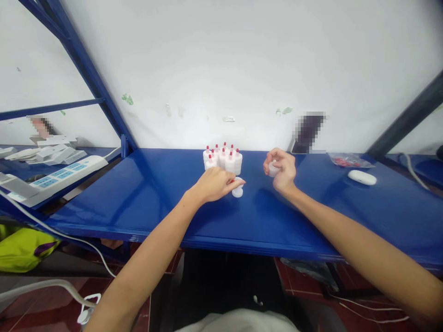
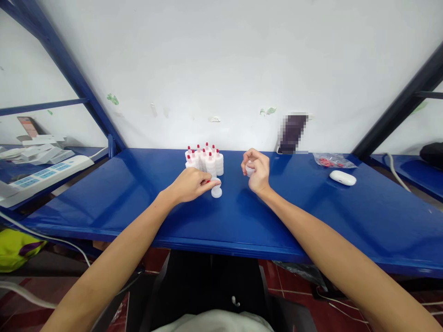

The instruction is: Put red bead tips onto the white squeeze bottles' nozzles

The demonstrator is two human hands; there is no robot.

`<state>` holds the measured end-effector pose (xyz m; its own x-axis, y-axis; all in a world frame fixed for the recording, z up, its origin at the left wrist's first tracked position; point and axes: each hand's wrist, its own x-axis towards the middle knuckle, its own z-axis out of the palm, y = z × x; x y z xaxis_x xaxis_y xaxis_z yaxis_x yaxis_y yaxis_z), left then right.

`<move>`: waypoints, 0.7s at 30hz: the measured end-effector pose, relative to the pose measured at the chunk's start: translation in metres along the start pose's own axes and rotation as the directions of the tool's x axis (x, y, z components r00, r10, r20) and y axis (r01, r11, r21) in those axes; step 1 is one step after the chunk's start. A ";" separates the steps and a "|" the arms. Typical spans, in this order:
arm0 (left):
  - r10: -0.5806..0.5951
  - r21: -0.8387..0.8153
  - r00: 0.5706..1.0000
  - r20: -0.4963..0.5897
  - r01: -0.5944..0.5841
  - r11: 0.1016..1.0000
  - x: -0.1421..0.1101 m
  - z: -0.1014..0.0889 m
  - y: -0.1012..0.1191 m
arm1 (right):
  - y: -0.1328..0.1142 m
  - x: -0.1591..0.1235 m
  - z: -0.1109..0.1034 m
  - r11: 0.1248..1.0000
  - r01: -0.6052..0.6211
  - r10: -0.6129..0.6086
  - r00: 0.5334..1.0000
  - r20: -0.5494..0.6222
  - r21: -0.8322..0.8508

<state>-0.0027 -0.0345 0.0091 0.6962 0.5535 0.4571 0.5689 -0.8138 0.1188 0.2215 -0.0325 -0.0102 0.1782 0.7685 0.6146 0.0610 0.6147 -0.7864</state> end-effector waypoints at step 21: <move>0.062 0.029 0.878 -0.474 -0.055 0.998 0.002 0.018 0.007 | -0.026 -0.014 0.018 0.941 0.177 0.030 0.805 0.592 -0.289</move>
<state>0.0108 -0.0356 -0.0049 0.4391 0.3512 0.8270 0.5423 -0.8375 0.0678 0.2001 -0.0566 0.0028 -0.4362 0.7423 0.5086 0.3725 0.6635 -0.6489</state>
